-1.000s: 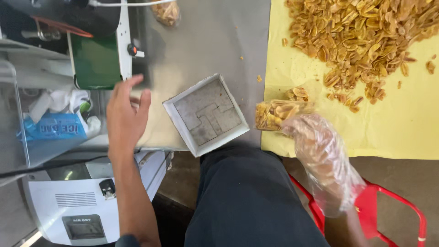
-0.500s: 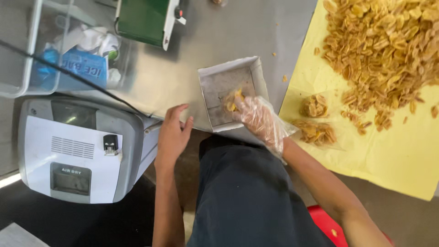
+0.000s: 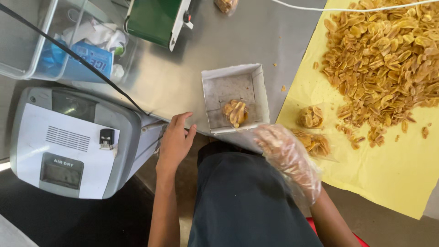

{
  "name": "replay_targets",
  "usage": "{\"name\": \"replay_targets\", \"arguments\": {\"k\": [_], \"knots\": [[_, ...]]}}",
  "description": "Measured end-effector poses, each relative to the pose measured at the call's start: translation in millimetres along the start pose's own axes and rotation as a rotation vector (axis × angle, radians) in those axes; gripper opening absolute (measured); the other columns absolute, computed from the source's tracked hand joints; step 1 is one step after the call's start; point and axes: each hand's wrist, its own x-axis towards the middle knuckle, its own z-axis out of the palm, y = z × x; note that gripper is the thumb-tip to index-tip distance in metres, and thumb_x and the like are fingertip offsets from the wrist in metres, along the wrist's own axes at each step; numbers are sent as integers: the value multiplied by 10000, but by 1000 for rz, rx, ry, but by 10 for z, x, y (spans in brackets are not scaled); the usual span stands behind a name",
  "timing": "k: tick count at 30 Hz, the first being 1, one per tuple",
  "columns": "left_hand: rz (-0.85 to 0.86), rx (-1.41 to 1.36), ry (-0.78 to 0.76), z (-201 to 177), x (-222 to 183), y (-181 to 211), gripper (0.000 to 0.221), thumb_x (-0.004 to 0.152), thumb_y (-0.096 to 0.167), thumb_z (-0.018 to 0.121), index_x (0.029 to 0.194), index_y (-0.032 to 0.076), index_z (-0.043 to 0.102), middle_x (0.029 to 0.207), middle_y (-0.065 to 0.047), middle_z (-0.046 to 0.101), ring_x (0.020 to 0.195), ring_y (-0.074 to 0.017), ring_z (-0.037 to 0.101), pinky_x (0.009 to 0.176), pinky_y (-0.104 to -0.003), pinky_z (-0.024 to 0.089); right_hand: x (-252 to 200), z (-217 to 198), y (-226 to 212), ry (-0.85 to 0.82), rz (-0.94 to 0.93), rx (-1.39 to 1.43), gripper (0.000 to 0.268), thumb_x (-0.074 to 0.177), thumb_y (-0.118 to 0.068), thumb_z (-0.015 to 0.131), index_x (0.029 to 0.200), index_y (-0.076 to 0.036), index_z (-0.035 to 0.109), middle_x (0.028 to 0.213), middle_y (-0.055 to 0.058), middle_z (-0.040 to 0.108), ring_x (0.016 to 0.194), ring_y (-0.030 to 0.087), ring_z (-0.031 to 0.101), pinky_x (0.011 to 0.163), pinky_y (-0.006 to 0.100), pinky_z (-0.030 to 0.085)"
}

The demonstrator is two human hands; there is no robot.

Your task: The person scoops dried banana chips from a large pile on a yellow sheet and places them into a small cardboard box on a digital scale. They then transfer the chips into clear plastic bags, sealing them for packaging.

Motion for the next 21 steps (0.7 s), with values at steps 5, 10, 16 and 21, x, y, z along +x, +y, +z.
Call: {"name": "replay_targets", "arguments": {"k": [5,10,16,21], "knots": [[-34,30,-8,125,-121,160,415,955,242,654,1340,109,577,1312,-129,624,839,-289,724,775,-448,549,-440,-108,525,109,117,-27,211,1014,-251,646,1136,-98,723,1160,102,726,1120,276,678,991,405,560],[-111,52,7,444,-303,-13,307,953,263,646,1213,100,648,1158,-147,695,863,-327,712,784,-459,550,-1278,-130,1758,377,550,86,234,1182,-289,655,1174,-62,711,1159,158,729,960,281,715,814,399,604],[-346,176,-113,1082,-893,-820,231,950,281,623,1040,96,730,1012,-187,750,982,-396,704,859,-482,549,-2384,340,3240,184,995,-156,664,1103,-397,707,1491,74,446,1384,323,548,1280,436,517,994,549,422],[-511,166,-290,1762,-1570,-1258,326,930,314,619,1129,75,718,1053,-215,765,1021,-396,716,906,-463,546,-2645,951,3556,220,1041,20,949,1013,-537,760,1549,72,268,1480,270,508,1365,398,469,1111,494,394]]}}
